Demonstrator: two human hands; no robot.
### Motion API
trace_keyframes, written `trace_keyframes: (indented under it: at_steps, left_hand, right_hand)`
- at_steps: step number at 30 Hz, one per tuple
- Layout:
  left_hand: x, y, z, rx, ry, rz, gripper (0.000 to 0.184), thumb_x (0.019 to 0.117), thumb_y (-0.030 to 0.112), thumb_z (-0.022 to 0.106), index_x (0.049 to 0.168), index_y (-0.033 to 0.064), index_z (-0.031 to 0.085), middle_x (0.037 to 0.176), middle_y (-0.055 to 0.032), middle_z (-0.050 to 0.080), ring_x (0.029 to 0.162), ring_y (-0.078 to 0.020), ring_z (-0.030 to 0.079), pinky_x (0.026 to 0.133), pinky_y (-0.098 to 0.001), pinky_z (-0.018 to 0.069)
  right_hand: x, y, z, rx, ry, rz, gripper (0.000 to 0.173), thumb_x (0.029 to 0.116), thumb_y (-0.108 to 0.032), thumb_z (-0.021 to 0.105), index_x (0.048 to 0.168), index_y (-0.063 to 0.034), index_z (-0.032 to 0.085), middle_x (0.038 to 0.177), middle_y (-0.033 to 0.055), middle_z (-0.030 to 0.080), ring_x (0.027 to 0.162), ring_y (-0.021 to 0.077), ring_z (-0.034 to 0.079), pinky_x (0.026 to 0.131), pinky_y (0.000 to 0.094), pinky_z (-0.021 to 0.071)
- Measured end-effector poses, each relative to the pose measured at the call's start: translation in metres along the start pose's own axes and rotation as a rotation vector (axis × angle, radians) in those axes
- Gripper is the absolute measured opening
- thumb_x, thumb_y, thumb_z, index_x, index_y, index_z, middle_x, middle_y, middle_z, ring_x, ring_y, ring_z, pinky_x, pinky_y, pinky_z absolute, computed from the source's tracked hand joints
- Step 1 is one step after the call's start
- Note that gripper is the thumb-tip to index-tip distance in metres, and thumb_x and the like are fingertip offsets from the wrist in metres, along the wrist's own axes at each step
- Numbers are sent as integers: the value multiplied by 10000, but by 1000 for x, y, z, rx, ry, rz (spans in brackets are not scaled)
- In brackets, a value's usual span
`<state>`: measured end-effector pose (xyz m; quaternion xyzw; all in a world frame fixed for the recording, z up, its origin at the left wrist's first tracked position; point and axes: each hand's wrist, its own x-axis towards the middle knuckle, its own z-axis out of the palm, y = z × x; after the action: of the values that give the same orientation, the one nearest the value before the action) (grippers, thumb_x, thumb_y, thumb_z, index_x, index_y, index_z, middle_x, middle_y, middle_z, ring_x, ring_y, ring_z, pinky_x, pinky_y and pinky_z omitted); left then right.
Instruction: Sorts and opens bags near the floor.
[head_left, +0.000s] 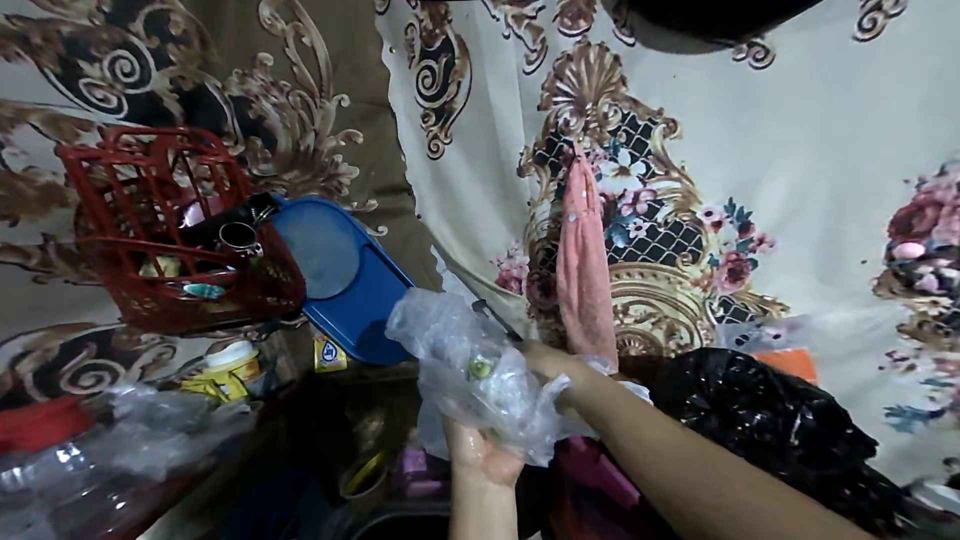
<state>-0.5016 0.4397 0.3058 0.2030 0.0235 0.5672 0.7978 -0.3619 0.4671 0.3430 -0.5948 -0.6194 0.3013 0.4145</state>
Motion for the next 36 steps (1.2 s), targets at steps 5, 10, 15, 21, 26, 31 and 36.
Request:
trace_keyframes:
  at_steps: [5, 10, 15, 21, 26, 31, 36]
  left_hand:
    - [7, 30, 23, 18, -194, 214, 492, 1062, 503, 305, 976, 172, 658, 848, -35, 700, 795, -170, 709, 674, -387, 612]
    - [11, 47, 20, 306, -84, 293, 424, 1110, 401, 247, 1062, 163, 594, 854, -20, 672, 784, -135, 689, 675, -350, 606]
    - [10, 31, 1, 687, 130, 227, 366, 1121, 314, 331, 1304, 96, 561, 1074, -98, 656, 958, -189, 658, 814, -389, 578]
    - [31, 3, 3, 693, 207, -70, 430, 1108, 410, 339, 1262, 91, 581, 1010, -127, 671, 880, -237, 672, 742, -415, 577]
    - [68, -15, -18, 803, 204, -122, 436, 1106, 398, 367, 1309, 68, 567, 1103, -166, 658, 956, -278, 661, 798, -458, 567]
    - [85, -17, -28, 1056, 182, 60, 406, 1115, 285, 407, 1418, 27, 489, 1226, -216, 618, 1044, -293, 637, 865, -469, 552]
    - [77, -9, -29, 1255, 137, 43, 416, 1113, 292, 395, 1376, 0, 532, 1230, -230, 620, 1063, -298, 632, 882, -467, 543]
  right_hand:
    - [-36, -4, 59, 398, 188, -146, 290, 1013, -98, 588, 1288, -5, 596, 1013, 113, 687, 884, 127, 669, 830, 319, 574]
    - [-89, 4, 116, 4, 498, -335, 665, 874, -164, 718, 1478, -5, 490, 1302, 167, 644, 1114, 226, 679, 953, 417, 575]
    - [-110, 31, 132, -53, 664, -510, 677, 783, -181, 790, 1378, 58, 571, 1406, 236, 560, 1245, 230, 612, 1021, 330, 544]
    - [-101, 56, 110, -31, 734, -354, 501, 795, -217, 778, 1228, 9, 666, 1221, 152, 657, 1108, 168, 656, 952, 305, 563]
    - [-96, 62, 85, 144, 510, -60, 522, 854, -262, 785, 1280, -19, 606, 1142, 108, 685, 935, 143, 703, 846, 322, 599]
    - [-96, 59, 74, 348, 479, -38, 515, 836, -249, 789, 1256, -22, 596, 1143, 101, 684, 826, 137, 711, 734, 316, 619]
    - [-89, 58, 56, 347, 379, 39, 957, 754, -404, 870, 1514, -40, 417, 1455, 203, 504, 1031, 229, 693, 812, 378, 618]
